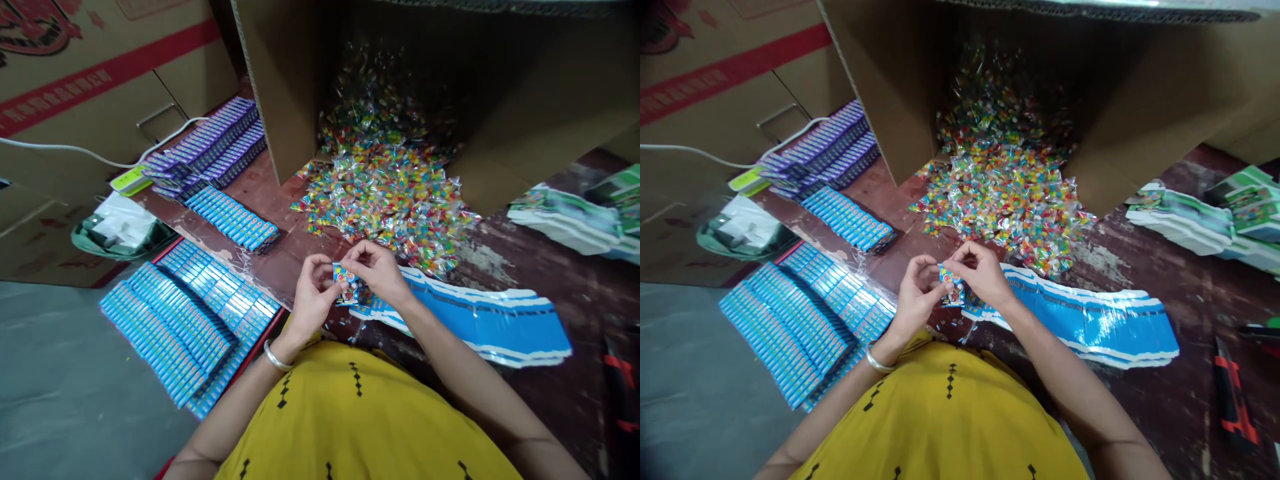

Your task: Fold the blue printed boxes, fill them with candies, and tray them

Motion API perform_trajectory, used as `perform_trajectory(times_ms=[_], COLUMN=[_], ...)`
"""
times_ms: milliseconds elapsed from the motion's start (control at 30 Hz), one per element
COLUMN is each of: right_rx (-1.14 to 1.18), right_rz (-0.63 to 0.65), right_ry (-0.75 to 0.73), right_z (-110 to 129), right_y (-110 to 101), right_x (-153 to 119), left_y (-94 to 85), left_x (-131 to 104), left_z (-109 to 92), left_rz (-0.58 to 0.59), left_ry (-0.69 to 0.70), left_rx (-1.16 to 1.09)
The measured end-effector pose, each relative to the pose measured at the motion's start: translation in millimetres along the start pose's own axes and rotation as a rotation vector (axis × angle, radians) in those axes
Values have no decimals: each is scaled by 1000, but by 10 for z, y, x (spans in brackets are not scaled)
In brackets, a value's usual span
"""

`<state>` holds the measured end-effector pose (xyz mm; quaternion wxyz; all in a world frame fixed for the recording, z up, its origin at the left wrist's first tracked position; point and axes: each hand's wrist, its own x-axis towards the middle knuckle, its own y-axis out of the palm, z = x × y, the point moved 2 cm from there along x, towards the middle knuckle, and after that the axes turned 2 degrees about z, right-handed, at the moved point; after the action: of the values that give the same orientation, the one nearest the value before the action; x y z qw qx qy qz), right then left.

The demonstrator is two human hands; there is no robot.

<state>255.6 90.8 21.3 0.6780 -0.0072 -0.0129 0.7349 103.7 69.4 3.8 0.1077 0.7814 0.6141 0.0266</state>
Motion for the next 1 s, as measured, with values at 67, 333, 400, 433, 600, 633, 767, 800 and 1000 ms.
perform_trajectory(times_ms=[67, 333, 400, 433, 600, 633, 767, 800, 1000], right_rx=[-11, 14, -24, -60, -310, -394, -734, -785, -875], right_rz=[29, 120, 123, 120, 169, 211, 335, 334, 237], right_ry=[60, 187, 143, 102, -91, -114, -249, -284, -394], right_z=[15, 16, 12, 19, 97, 110, 126, 117, -29], right_y=[-45, -152, -142, -134, -81, -67, -2, 16, 134], right_x=[37, 103, 100, 93, -26, -61, -165, -172, -102], left_y=[-18, -60, -66, -69, -118, -134, -178, -184, -352], left_x=[-10, -36, -37, -36, 5, 19, 71, 82, 161], left_z=[-27, -107, -117, -120, -78, -59, 14, 28, 67], left_rz=[-21, 111, 126, 128, 69, 50, -3, -15, -56], left_ry=[31, 2, 8, 15, 15, 10, 13, 15, -49], left_rx=[72, 146, 158, 162, 92, 66, 4, -7, 112])
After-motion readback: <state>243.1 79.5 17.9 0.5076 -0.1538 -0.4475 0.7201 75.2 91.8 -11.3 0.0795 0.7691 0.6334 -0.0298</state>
